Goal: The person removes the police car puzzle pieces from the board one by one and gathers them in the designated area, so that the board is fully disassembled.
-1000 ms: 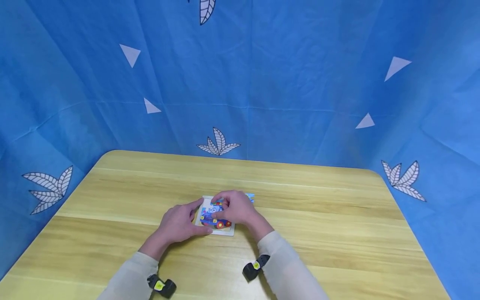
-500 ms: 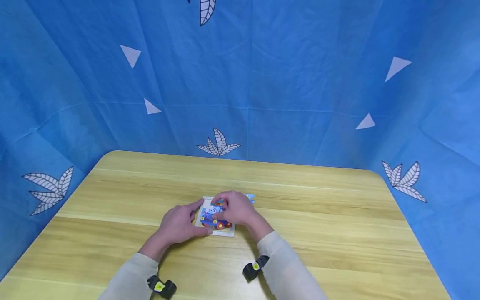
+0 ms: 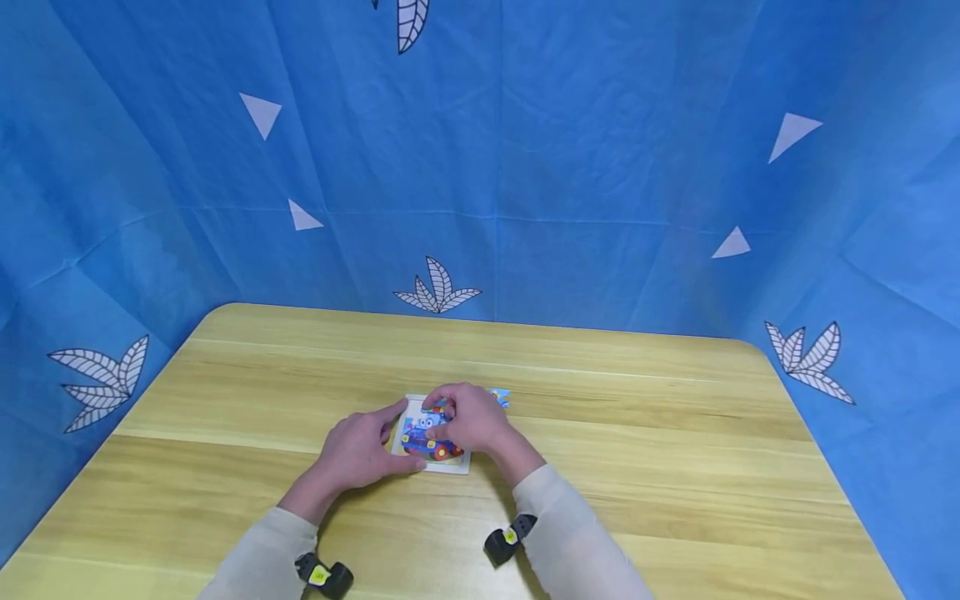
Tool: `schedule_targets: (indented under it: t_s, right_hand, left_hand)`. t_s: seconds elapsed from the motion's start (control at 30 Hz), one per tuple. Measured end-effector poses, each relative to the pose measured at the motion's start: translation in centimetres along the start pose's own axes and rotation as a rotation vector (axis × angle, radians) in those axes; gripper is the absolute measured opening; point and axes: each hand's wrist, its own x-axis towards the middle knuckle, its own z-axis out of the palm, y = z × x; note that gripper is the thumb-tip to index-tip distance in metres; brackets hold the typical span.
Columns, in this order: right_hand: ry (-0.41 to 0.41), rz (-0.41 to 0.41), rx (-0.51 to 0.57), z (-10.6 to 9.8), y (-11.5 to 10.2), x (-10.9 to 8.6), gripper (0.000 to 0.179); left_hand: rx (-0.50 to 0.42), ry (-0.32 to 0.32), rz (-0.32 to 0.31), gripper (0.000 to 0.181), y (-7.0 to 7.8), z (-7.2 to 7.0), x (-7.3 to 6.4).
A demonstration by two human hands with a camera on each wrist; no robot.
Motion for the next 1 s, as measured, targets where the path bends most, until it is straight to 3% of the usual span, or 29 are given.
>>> schedule_targets:
  t_s: [0.73,1.0]
  right_hand:
    - [0.058,0.009,0.105,0.41,0.38,-0.41,0.028]
    - [0.051,0.006,0.086,0.47,0.58,-0.22,0.029]
  left_hand:
    - [0.001,-0.003,-0.005,0.104,-0.02,0.1,0.03]
    - [0.001,0.001,-0.007,0.104,0.02,0.06,-0.03]
